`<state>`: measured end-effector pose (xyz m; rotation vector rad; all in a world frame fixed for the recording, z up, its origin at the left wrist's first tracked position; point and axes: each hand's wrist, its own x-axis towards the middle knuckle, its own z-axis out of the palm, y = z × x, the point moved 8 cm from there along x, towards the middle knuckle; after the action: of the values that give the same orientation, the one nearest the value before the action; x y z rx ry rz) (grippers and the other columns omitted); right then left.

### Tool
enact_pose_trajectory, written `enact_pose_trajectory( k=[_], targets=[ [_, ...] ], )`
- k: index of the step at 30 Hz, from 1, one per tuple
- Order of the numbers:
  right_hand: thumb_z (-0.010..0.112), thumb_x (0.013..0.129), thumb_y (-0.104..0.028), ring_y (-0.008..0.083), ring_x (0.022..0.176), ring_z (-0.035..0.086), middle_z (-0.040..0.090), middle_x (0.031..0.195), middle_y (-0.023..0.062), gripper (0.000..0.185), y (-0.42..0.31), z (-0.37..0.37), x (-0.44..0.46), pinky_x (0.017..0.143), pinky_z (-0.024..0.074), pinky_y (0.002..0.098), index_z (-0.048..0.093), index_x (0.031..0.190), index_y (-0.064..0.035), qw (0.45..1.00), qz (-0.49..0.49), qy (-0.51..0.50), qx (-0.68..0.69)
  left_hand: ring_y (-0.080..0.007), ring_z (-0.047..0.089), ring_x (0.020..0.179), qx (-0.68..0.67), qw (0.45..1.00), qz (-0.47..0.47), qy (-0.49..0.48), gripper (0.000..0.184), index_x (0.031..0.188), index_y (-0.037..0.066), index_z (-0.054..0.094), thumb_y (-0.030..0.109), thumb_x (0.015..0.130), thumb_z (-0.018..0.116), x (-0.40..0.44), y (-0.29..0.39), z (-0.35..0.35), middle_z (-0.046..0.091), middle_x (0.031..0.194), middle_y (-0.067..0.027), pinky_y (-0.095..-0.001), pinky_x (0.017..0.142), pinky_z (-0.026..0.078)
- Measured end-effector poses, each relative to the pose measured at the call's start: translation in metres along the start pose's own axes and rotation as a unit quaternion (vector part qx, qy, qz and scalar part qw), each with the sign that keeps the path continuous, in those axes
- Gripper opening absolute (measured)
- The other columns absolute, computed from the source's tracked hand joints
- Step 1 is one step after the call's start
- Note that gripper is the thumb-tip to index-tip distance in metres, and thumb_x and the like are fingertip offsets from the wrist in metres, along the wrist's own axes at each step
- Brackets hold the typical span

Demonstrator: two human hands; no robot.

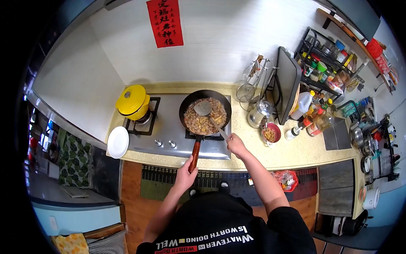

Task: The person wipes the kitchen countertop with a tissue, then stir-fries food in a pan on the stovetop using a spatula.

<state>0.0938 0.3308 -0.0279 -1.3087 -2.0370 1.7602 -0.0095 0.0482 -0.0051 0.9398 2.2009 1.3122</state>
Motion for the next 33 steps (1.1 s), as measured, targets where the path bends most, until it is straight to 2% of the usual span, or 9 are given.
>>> enact_pose_trajectory(
  k=[1,5,9,11,14,17,21,24,33],
  targets=[
    [0.058,0.103,-0.02,0.025,0.071,0.068,0.067,0.073,0.0132,0.028,-0.002,-0.004,0.006,0.064,0.0526,0.0402,0.065,0.121,-0.0002,0.99,-0.092,0.071,-0.08,-0.0387,0.073,0.083,-0.004,1.0,-0.001,0.0,0.061,0.15,0.004,0.051,0.018,0.093,0.068,-0.001,0.0,0.0,0.071,0.092,-0.0256,-0.0428,0.076,0.058],
    [0.058,0.102,-0.027,0.0374,0.077,0.073,0.069,0.08,0.0277,0.035,-0.056,-0.008,-0.037,0.065,0.0554,0.0502,0.071,0.122,-0.0021,0.868,-0.249,0.121,-0.413,-0.0385,0.073,0.087,-0.01,1.0,-0.015,-0.003,0.061,0.151,0.004,0.051,0.017,0.093,0.069,0.0,0.003,-0.002,0.072,0.097,-0.0261,-0.0424,0.078,0.058],
    [0.049,0.101,-0.017,0.0355,0.065,0.072,0.073,0.078,0.017,0.031,-0.076,-0.018,-0.054,0.058,0.0573,0.048,0.072,0.118,-0.0065,0.779,-0.218,0.096,-0.581,-0.0389,0.074,0.089,-0.007,1.0,-0.022,-0.005,0.061,0.15,0.003,0.051,0.017,0.093,0.069,-0.001,0.003,-0.002,0.072,0.1,-0.0265,-0.042,0.079,0.058],
    [0.051,0.101,-0.018,0.0359,0.066,0.071,0.071,0.075,0.0157,0.027,-0.107,-0.031,-0.075,0.058,0.0559,0.048,0.074,0.106,-0.0058,0.771,-0.237,0.128,-0.577,-0.039,0.074,0.089,-0.009,1.0,-0.017,-0.005,0.061,0.15,0.003,0.051,0.017,0.093,0.069,-0.001,0.001,0.0,0.072,0.101,-0.0265,-0.0419,0.079,0.058],
    [0.052,0.102,-0.02,0.0357,0.068,0.072,0.071,0.076,0.0151,0.027,-0.136,-0.041,-0.095,0.058,0.0552,0.0483,0.075,0.099,-0.0059,0.77,-0.247,0.115,-0.577,-0.0229,0.072,0.08,0.009,1.0,0.024,0.012,0.064,0.153,0.002,0.049,0.016,0.095,0.071,0.0,-0.004,0.002,0.073,0.096,-0.0217,-0.0329,0.076,0.057],
    [0.053,0.101,-0.02,0.0337,0.072,0.073,0.072,0.077,0.0143,0.026,-0.135,-0.03,-0.091,0.061,0.0559,0.0474,0.076,0.099,-0.0084,0.753,-0.211,0.053,-0.621,-0.039,0.074,0.088,-0.011,0.999,-0.03,-0.005,0.062,0.15,0.003,0.051,0.017,0.093,0.069,-0.001,0.001,0.0,0.072,0.099,-0.0265,-0.0419,0.079,0.058],
    [0.054,0.099,-0.019,0.0335,0.073,0.074,0.073,0.076,0.0138,0.024,-0.144,-0.033,-0.087,0.061,0.0559,0.0465,0.076,0.098,-0.0092,0.746,-0.225,0.073,-0.623,-0.0384,0.074,0.089,-0.024,1.0,-0.018,0.0,0.062,0.151,0.005,0.051,0.018,0.093,0.069,0.0,-0.001,0.0,0.072,0.098,-0.026,-0.0419,0.08,0.058],
    [0.058,0.093,-0.018,0.0345,0.072,0.073,0.073,0.076,0.0148,0.021,-0.173,-0.046,-0.113,0.062,0.056,0.0468,0.076,0.091,-0.0085,0.759,-0.229,0.063,-0.606,-0.0217,0.071,0.082,-0.003,1.0,-0.019,-0.004,0.063,0.153,0.002,0.049,0.014,0.094,0.07,-0.001,-0.004,0.001,0.073,0.099,-0.0209,-0.0334,0.078,0.057],
    [0.061,0.089,-0.016,0.0362,0.078,0.074,0.074,0.08,0.0165,0.018,-0.19,-0.051,-0.107,0.067,0.0578,0.0475,0.077,0.087,-0.0093,0.75,-0.226,0.064,-0.619,-0.021,0.072,0.082,-0.023,1.0,0.011,0.012,0.062,0.152,0.002,0.049,0.015,0.095,0.071,0.001,-0.006,0.002,0.073,0.096,-0.0207,-0.0333,0.078,0.057]
  ],
)
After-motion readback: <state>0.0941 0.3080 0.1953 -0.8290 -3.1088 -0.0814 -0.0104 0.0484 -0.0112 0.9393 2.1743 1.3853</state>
